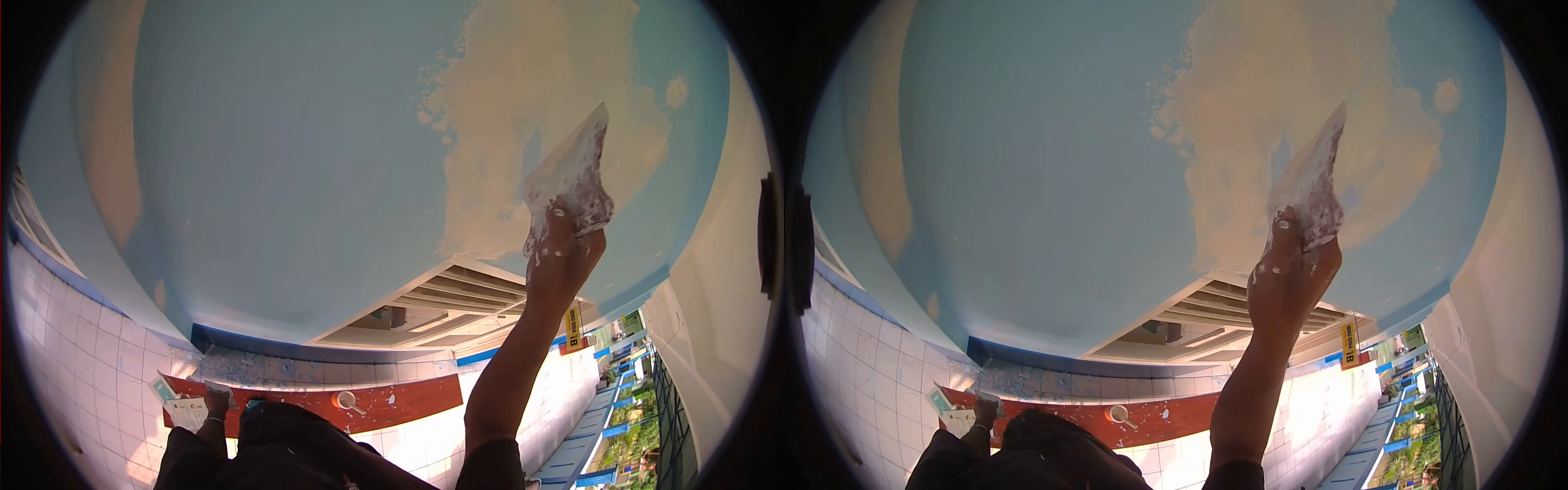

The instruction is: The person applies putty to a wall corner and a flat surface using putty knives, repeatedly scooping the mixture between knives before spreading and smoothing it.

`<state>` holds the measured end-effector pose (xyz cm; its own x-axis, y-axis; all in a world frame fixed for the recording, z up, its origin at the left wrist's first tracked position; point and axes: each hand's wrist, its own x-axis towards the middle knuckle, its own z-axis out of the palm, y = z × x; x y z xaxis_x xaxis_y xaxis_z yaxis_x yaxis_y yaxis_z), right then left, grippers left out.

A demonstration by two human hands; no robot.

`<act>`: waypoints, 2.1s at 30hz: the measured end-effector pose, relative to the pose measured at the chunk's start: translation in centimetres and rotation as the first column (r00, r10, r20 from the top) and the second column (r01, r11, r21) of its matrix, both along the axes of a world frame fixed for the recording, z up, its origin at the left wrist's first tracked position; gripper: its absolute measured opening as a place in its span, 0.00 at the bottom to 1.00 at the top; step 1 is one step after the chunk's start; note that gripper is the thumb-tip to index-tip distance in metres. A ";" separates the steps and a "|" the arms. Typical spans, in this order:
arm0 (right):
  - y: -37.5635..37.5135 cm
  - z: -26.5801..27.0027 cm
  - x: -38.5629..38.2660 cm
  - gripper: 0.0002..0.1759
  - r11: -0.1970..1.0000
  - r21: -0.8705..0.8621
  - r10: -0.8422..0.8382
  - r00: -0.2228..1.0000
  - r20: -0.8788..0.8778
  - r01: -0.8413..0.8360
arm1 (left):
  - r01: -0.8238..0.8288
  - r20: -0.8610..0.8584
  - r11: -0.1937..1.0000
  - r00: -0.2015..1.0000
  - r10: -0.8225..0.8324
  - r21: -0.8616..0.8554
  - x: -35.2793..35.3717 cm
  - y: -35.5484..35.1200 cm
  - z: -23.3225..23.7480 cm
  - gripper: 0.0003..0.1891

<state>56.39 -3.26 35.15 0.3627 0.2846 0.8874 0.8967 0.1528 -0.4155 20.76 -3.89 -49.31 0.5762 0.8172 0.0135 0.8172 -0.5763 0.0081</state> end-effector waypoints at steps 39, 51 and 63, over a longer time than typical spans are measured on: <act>1.7 0.2 9.6 0.28 0.703 -0.277 0.156 0.239 0.959 0.654 | -0.021 -0.227 0.985 0.974 -0.019 -0.174 -3.8 -1.0 3.0 0.09; -1.0 -12.4 15.0 0.30 0.683 -0.397 0.024 0.525 0.851 0.613 | 0.021 -0.170 0.993 0.985 -0.041 -0.118 -4.8 -0.3 4.3 0.04; -1.8 -27.0 10.1 0.41 0.732 -0.671 0.066 0.970 0.236 0.113 | 0.069 -0.274 0.972 0.953 -0.131 -0.224 -5.1 1.5 5.3 0.09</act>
